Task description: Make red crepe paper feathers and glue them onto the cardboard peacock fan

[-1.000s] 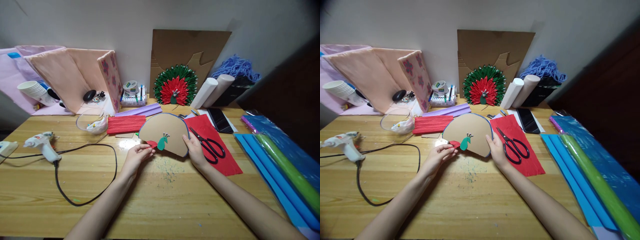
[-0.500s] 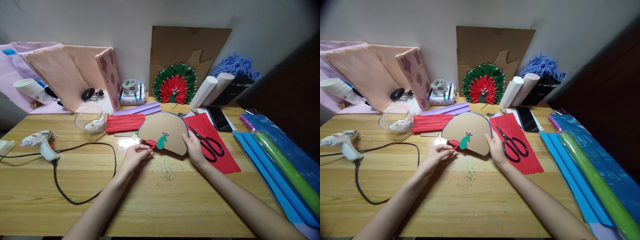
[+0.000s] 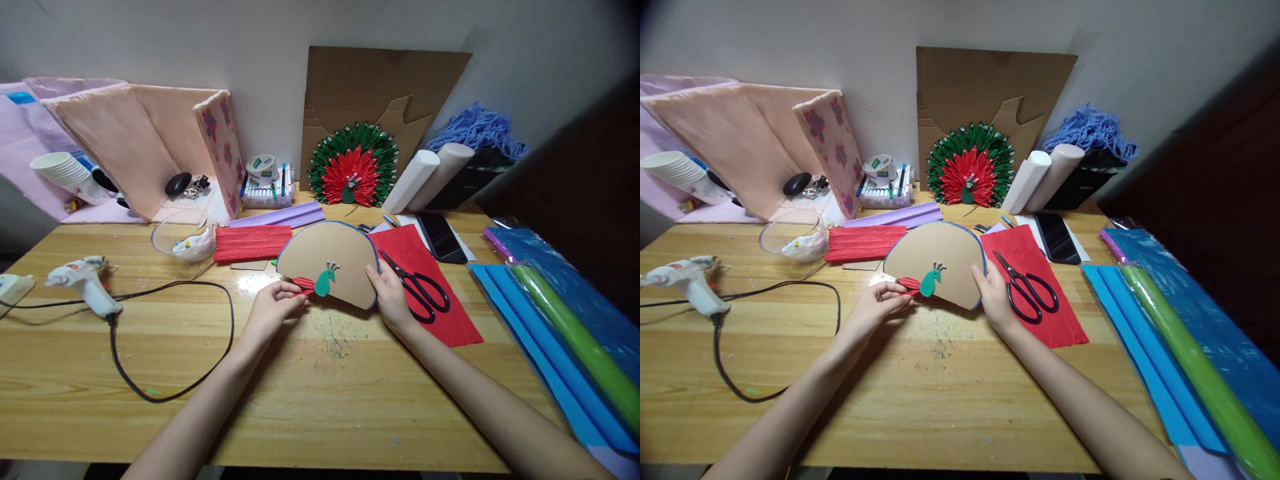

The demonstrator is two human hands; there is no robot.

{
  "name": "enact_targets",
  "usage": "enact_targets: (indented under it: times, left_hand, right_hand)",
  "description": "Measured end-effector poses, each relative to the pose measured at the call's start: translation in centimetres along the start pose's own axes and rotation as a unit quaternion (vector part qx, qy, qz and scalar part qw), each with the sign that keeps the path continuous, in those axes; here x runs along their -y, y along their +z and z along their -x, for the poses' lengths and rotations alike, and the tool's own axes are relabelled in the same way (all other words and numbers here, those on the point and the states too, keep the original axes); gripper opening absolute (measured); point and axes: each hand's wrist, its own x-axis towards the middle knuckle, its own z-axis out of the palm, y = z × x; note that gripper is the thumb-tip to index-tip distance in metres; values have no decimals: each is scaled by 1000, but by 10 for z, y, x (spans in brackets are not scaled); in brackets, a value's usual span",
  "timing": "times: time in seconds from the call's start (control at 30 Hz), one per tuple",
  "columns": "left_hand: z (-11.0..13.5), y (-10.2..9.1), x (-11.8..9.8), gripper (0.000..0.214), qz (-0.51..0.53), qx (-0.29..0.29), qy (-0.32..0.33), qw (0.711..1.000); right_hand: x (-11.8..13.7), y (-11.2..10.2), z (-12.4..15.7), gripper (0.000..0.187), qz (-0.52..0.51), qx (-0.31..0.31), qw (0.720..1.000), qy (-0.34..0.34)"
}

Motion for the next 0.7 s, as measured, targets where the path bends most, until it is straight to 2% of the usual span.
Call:
enact_targets:
  times: [0.13,0.3,0.7]
  left_hand:
    - [-1,-1,1,24,1,16,42,999]
    - [-1,-2,3,36,6,1,72,997]
    - [0,2,6,44,21,-41,77,996]
  right_hand:
    - [0,0,0,35,-9,1,1000,-7]
    - [1,1,0,36,-2,5,1000,-11]
    - [2,2,2,36,2,9,1000,-24]
